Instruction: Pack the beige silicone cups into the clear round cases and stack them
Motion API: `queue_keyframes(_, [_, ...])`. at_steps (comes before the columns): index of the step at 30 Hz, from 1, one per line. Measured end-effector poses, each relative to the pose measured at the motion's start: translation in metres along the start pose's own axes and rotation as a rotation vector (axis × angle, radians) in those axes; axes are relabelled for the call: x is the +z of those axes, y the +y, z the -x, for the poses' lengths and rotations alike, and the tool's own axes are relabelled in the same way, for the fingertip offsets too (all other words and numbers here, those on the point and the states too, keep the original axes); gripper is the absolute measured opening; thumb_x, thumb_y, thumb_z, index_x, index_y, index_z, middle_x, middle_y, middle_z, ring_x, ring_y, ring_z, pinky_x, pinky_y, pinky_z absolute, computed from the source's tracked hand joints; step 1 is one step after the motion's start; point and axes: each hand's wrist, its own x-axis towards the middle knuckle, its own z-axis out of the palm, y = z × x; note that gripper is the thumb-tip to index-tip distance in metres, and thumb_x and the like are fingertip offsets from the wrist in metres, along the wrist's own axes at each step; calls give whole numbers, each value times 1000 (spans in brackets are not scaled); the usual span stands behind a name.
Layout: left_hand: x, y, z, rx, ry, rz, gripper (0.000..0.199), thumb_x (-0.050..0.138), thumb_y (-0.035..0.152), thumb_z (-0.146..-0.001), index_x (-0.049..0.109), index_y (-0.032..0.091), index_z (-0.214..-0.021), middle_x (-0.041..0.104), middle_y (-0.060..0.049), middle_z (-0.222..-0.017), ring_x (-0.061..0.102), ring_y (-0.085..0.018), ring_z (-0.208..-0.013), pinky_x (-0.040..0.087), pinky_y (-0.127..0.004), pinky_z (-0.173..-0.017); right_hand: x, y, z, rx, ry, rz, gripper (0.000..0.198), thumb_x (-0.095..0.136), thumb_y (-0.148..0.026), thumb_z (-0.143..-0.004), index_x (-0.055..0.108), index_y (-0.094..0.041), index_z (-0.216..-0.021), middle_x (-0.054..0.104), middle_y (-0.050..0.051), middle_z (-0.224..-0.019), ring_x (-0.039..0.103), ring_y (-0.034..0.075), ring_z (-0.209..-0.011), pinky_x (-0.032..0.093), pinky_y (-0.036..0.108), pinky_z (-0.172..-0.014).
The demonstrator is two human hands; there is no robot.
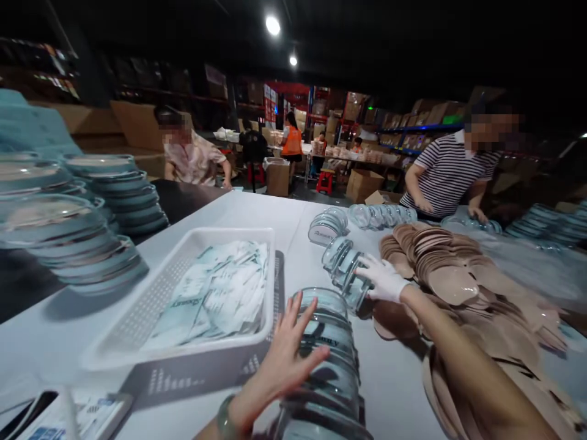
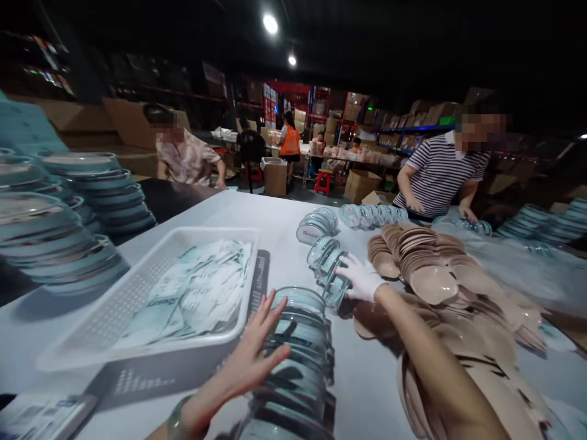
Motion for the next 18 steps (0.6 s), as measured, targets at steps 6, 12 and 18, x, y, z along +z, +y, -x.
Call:
queue_keyframes(6, [2,28,-57,-237,-109,-8,81,55,64,-94,30,32,-164,1,-4,-176,-3,-40,-162,9,-71,-126,27,-2,-42,61,144,-64,53,75,-43,-83,68,-18,-129,54,14,-150,50,31,-137,40,44,-117])
queue_keyframes(12, [13,29,-52,-287,-98,47,91,63,61,-88,29,27,-165,-1,-6,-177,-1,-39,-162,16,-62,-128,50,-37,-71,194,241,-180,47,56,-48,-96,65,-26,-137,52,11,-153,49,34,-140,43,50,-113])
queue_keyframes(18, [17,27,-53,-279,-80,68,93,65,58,-87,29,23,-165,-2,-8,-177,-1,-35,-163,13,-50,-132,20,-14,-130,322,393,-245,49,51,-49,-101,66,-15,-133,63,19,-136,56,32,-130,46,46,-104])
